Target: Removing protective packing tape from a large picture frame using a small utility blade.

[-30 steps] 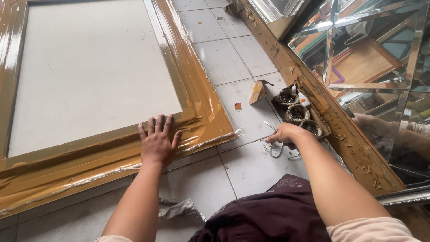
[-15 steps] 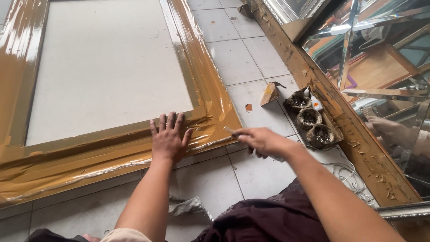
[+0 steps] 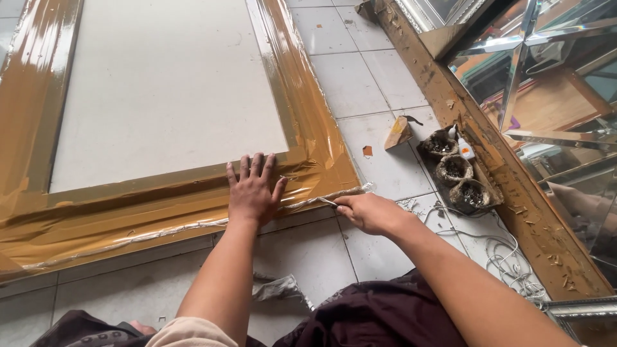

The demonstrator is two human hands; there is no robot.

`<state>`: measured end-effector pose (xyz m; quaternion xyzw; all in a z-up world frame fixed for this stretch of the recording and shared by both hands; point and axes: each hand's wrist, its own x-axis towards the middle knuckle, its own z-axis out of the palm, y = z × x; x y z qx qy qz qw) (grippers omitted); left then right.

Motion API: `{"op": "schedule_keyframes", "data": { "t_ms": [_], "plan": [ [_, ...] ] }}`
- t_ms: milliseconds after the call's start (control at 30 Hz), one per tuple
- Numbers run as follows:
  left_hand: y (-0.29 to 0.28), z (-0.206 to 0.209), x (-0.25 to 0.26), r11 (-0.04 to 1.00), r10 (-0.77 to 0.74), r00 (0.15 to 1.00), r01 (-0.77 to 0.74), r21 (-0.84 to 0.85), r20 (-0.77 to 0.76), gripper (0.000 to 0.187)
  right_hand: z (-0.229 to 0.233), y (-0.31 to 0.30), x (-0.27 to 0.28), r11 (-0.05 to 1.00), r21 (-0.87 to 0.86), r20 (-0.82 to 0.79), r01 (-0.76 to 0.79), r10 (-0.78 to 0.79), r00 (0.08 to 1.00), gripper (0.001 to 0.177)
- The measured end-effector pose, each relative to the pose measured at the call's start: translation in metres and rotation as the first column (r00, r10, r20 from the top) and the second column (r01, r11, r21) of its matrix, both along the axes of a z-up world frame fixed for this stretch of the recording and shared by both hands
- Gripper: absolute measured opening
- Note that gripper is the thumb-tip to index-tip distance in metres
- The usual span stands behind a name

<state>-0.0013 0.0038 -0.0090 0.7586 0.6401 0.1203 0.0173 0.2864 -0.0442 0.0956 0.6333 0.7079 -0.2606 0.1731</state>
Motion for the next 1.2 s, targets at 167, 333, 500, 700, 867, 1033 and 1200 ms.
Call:
{"op": "schedule_keyframes", "data": {
  "t_ms": [167,333,500,700,867,1033,1200],
  "plan": [
    [-0.001,0.005,-0.001,1.000,-0.004,1.000,0.005,-0.025,0.012,0.076,0.014,-0.008,-0.009,0.999,-0.012,-0.067,0.031,-0.031,0.997,0.049],
    [-0.003,0.007,-0.002,0.999,-0.009,1.000,0.010,-0.043,0.019,0.082,0.001,-0.019,-0.012,0.998,0.066,-0.038,-0.019,0.022,0.999,0.047],
    [-0.003,0.010,0.000,0.997,-0.030,0.999,0.031,-0.077,0.013,0.084,-0.087,0.004,0.017,0.985,-0.040,-0.447,0.170,-0.170,0.878,0.037],
    [-0.002,0.014,0.000,0.994,-0.029,0.999,0.034,-0.107,0.042,0.082,-0.039,-0.007,0.011,0.996,0.083,-0.259,0.021,0.001,0.966,0.045],
    [-0.004,0.012,0.001,0.994,-0.019,0.999,0.023,-0.110,0.041,0.081,-0.030,-0.018,-0.003,0.817,-0.493,-0.563,0.298,-0.561,0.607,0.041],
    [-0.004,0.016,-0.004,0.994,-0.017,0.998,0.023,-0.107,0.055,0.078,-0.094,-0.002,-0.023,0.783,-0.474,-0.654,0.403,-0.620,0.434,0.058],
    [-0.002,0.013,-0.004,0.997,-0.017,0.997,0.023,-0.078,0.080,0.078,-0.096,-0.006,-0.043,0.661,-0.301,-0.773,0.687,-0.591,0.231,0.070]
  ]
}}
